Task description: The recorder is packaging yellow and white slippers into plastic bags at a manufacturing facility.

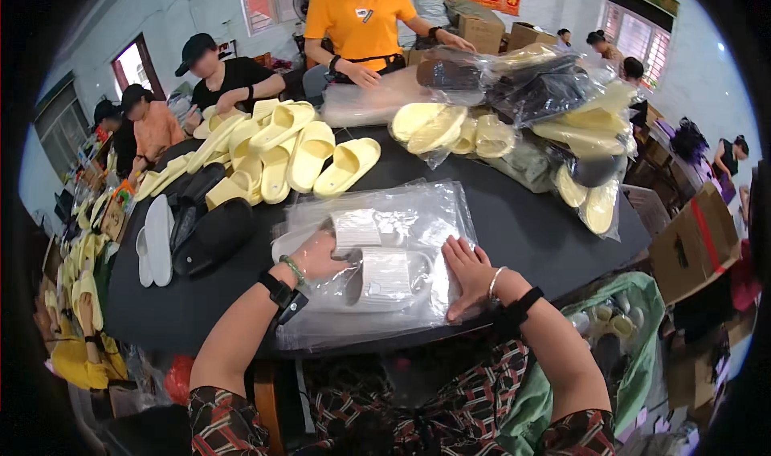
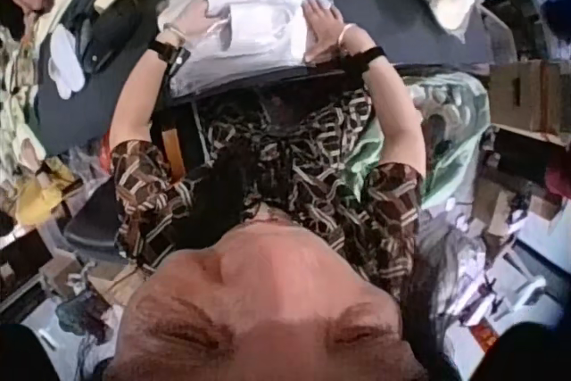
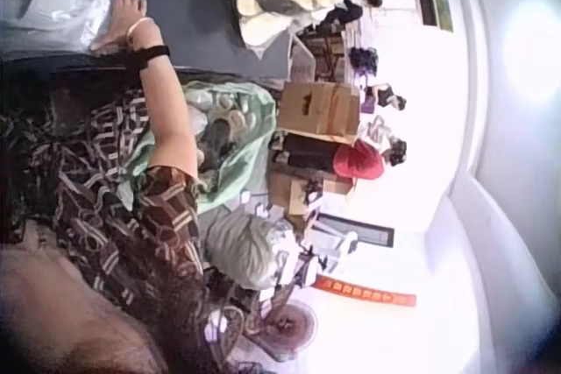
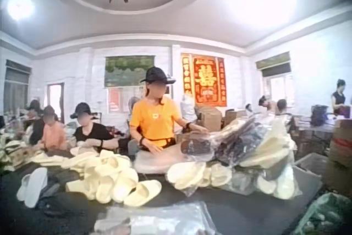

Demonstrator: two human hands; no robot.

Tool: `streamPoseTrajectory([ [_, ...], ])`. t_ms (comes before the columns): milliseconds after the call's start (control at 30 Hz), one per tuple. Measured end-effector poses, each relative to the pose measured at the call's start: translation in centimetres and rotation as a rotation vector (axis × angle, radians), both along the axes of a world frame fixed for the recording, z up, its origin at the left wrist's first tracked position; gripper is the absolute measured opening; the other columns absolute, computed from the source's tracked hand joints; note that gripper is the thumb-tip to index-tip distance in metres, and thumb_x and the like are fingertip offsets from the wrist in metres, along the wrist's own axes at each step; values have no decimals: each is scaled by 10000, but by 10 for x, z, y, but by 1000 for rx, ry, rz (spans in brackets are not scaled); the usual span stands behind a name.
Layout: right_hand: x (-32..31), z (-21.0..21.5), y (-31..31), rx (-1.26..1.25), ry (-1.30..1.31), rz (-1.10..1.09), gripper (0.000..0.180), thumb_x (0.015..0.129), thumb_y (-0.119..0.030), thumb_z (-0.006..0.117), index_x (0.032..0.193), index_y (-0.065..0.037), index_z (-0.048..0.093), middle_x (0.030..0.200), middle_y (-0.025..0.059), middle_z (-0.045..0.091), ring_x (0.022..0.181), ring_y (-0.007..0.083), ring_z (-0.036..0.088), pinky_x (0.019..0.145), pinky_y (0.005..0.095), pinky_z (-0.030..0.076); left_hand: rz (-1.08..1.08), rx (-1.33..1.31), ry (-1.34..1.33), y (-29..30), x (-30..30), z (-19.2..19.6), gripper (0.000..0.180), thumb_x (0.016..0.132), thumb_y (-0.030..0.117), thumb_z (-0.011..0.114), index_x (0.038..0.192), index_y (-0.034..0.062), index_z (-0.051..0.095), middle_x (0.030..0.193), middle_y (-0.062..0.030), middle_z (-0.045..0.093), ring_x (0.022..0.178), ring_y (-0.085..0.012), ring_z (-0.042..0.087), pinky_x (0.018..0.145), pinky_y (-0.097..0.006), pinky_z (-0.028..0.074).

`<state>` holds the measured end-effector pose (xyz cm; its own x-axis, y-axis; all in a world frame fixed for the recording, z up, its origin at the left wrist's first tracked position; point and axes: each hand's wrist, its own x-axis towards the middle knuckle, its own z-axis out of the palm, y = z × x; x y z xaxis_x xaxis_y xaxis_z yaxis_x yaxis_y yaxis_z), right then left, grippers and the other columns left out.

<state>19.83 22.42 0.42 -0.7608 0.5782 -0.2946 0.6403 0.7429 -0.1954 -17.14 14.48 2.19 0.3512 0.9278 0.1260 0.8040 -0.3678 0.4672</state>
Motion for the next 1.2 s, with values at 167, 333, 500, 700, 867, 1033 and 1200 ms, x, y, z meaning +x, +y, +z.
streamPoseTrajectory([
  [167, 4, -4, -1, -4, 14, -1, 1562, 432, -714, 851, 1558, -3, 35, 1638, 221, 31, 1520, 383, -33, 1206, 525, 39, 53, 45, -60, -12, -6, 4, 465, 780, 208, 732, 1199, 31, 633, 1147, -214, 662, 1020, -368, 641, 921, -395, 496],
  [333, 2, -2, 0, -5, 25, 22, 1577, 425, -723, 846, 1560, -8, 17, 1638, 222, 20, 1520, 384, -35, 1204, 536, 43, 317, -61, -145, -65, -74, 4, 454, 769, 226, 752, 1162, 20, 658, 1220, -187, 650, 1132, -343, 605, 969, -399, 467],
  [500, 12, 6, -2, -8, 63, 24, 1572, 424, -639, 897, 1560, -14, 10, 1629, 252, 12, 1511, 422, -31, 1196, 566, 81, 613, 3, -93, -119, -104, 48, 454, 744, 185, 761, 1162, 34, 664, 1112, -153, 698, 1145, -295, 595, 971, -398, 465],
  [700, 9, 52, -53, 115, 229, 8, 1434, 534, -602, 878, 1554, 7, 75, 1610, 287, 60, 1503, 447, 4, 1180, 601, 131, 815, 325, 470, -145, -114, 147, 351, 709, 172, 744, 1005, -10, 692, 1029, -203, 679, 1056, -390, 578, 965, -448, 425],
  [867, 21, 5, -70, 51, 254, -5, 1402, 575, -751, 767, 1515, 84, 147, 1592, 304, 123, 1497, 455, 62, 1176, 588, 142, 489, 544, 192, -91, -12, 178, 314, 793, 165, 694, 1058, -4, 697, 998, -166, 702, 911, -297, 668, 840, -400, 521],
  [1033, 24, -28, -69, 144, 341, 24, 1390, 575, -826, 695, 1494, 99, 213, 1566, 303, 208, 1489, 445, 115, 1174, 597, 107, 294, 238, -242, -8, 101, 82, 381, 792, 238, 770, 1119, 55, 699, 1096, -160, 706, 1035, -307, 668, 927, -385, 506],
  [1200, 20, -24, -71, 244, 322, 31, 1385, 548, -879, 658, 1451, 104, 287, 1464, 292, 358, 1431, 458, 240, 1157, 612, 141, 452, 84, 183, 43, 148, -23, 490, 834, 388, 689, 1197, 60, 669, 1261, -207, 620, 1217, -372, 537, 1085, -493, 343],
])
